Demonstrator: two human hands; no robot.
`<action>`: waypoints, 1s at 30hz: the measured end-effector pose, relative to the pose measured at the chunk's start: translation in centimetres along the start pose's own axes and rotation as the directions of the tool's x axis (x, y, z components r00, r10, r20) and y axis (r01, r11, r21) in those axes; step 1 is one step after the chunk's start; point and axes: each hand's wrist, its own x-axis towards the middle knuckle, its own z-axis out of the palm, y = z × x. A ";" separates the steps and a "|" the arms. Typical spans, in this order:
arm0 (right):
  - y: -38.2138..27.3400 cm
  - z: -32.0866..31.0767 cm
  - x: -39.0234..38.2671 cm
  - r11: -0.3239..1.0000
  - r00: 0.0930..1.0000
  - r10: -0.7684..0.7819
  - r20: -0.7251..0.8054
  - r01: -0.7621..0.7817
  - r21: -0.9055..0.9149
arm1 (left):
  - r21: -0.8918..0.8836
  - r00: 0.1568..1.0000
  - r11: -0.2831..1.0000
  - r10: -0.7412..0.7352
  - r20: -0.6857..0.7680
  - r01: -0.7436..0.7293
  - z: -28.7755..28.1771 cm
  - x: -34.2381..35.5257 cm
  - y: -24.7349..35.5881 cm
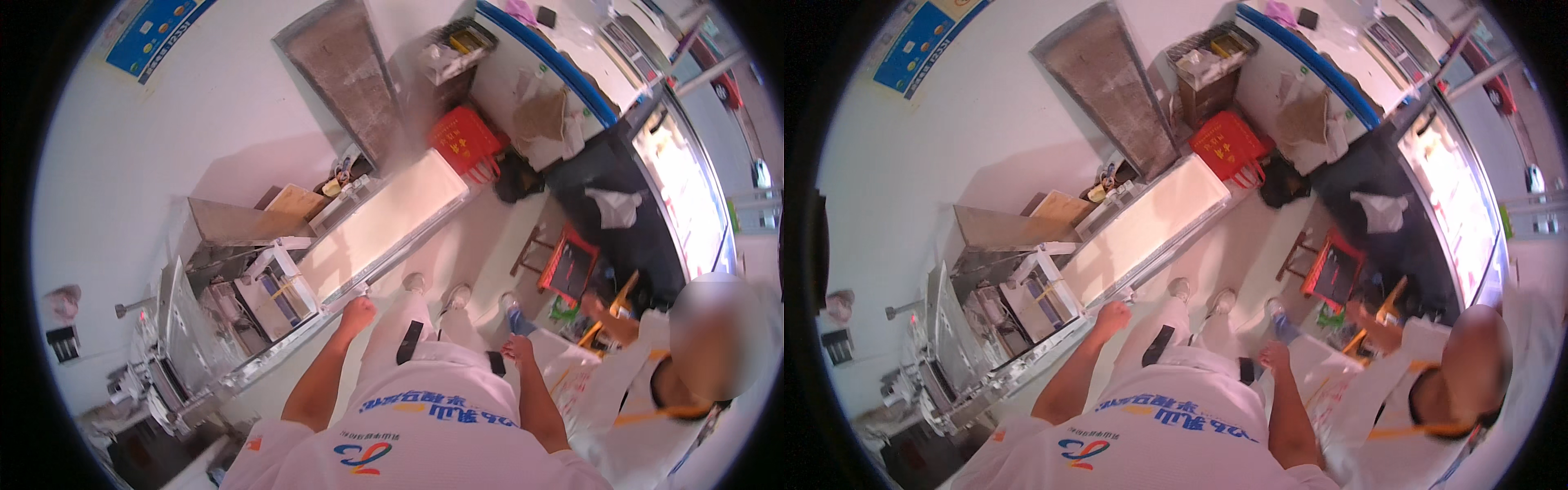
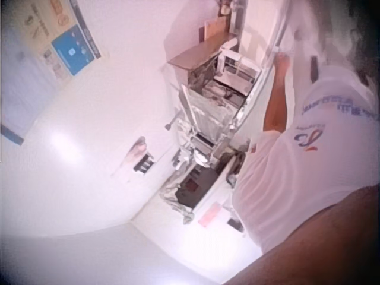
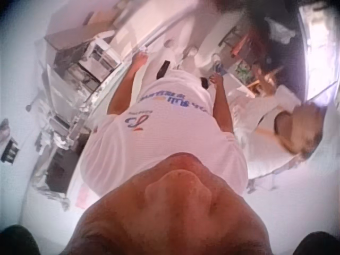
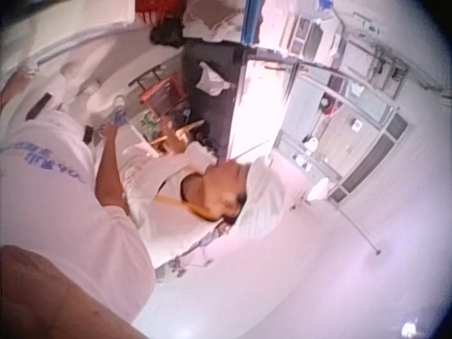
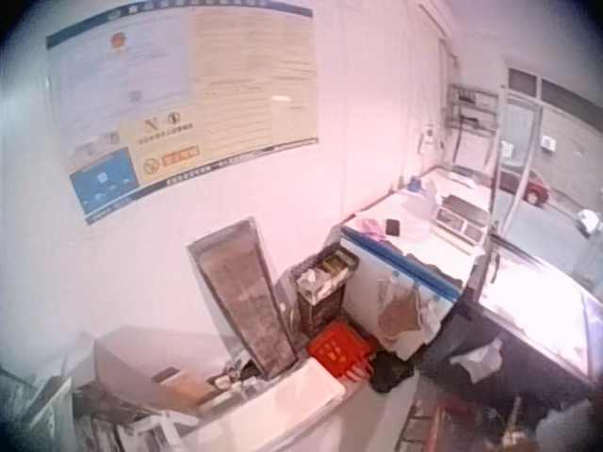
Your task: The person feeds dough through a roller machine, folds it, and repeats the process. They then place the flattened dough onto a long tray, brush it, and proceed to mix a new batch of dough by hand inside a large industrial mixer.
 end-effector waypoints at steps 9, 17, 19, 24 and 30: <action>-22.7 21.9 5.8 0.547 0.949 -0.264 -0.173 0.000 -0.837 | -0.579 0.901 0.766 -0.417 -0.119 0.278 5.0 -2.0 -4.7; -36.9 35.2 20.3 0.419 0.955 -0.293 0.035 0.162 -0.893 | -0.667 0.845 0.661 -0.527 -0.088 0.343 8.6 9.0 -1.0; -39.0 34.7 27.5 0.191 0.950 -0.244 0.196 0.245 -0.950 | -0.716 0.851 0.628 -0.517 -0.090 0.306 9.8 10.8 1.7; -41.7 38.0 47.4 -0.246 0.771 -0.385 0.508 0.445 -0.861 | -0.902 0.834 0.394 -0.547 -0.075 0.177 15.1 17.3 8.1; -41.6 42.4 62.1 0.091 0.778 -0.375 0.503 0.571 -0.816 | -0.949 0.692 0.227 -0.722 -0.012 0.220 26.5 21.1 10.3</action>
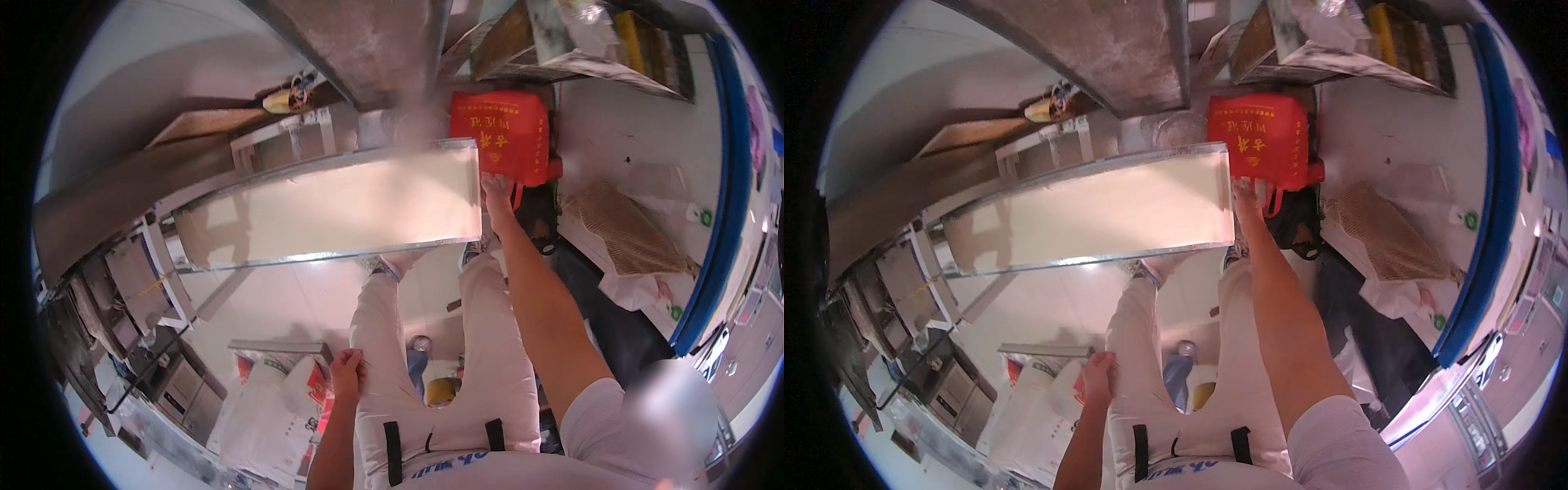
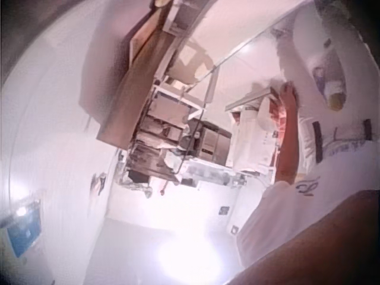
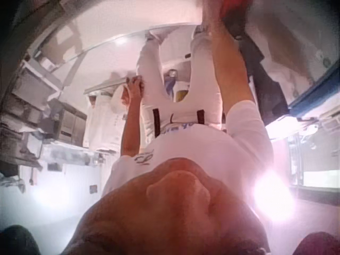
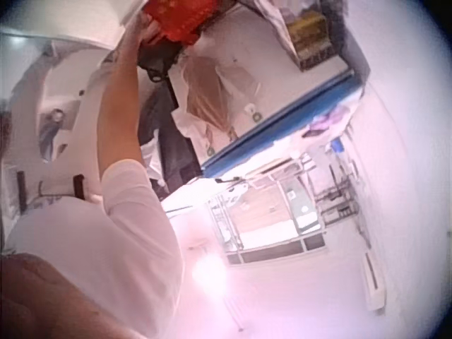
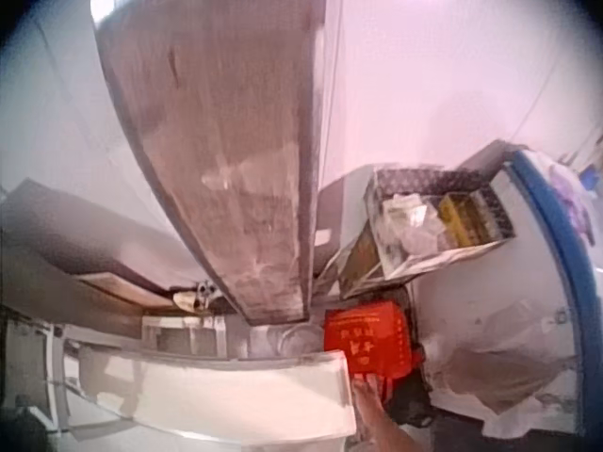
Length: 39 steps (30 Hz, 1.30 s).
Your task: The person feeds dough through a roller machine, folds it, and repeats the process. They then place the flattened dough onto a long tray, brush it, and proceed to mix a new batch of dough by hand inside a large industrial mixer.
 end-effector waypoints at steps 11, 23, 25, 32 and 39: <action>-2.8 -2.5 -3.7 0.802 0.984 -0.179 0.016 0.156 -0.576 | -0.057 0.996 0.996 -0.071 -0.061 0.068 1.7 0.0 -3.9; -5.5 -1.4 -3.0 0.978 0.972 0.207 0.115 -0.209 0.005 | -0.093 0.990 0.994 -0.060 -0.124 0.049 0.9 0.3 -3.3; -5.4 -1.2 -2.9 0.962 0.970 0.220 0.105 -0.233 0.144 | -0.100 0.988 0.994 -0.065 -0.144 0.050 0.8 0.4 -3.4; -3.1 0.3 0.4 0.581 0.885 0.238 0.399 -0.459 0.672 | -0.178 0.977 0.983 -0.090 -0.196 0.054 1.3 2.1 -0.2; -5.3 0.5 -1.4 0.657 0.837 0.372 0.402 -0.543 0.523 | -0.449 0.993 0.888 0.061 -0.098 -0.099 0.7 12.2 1.5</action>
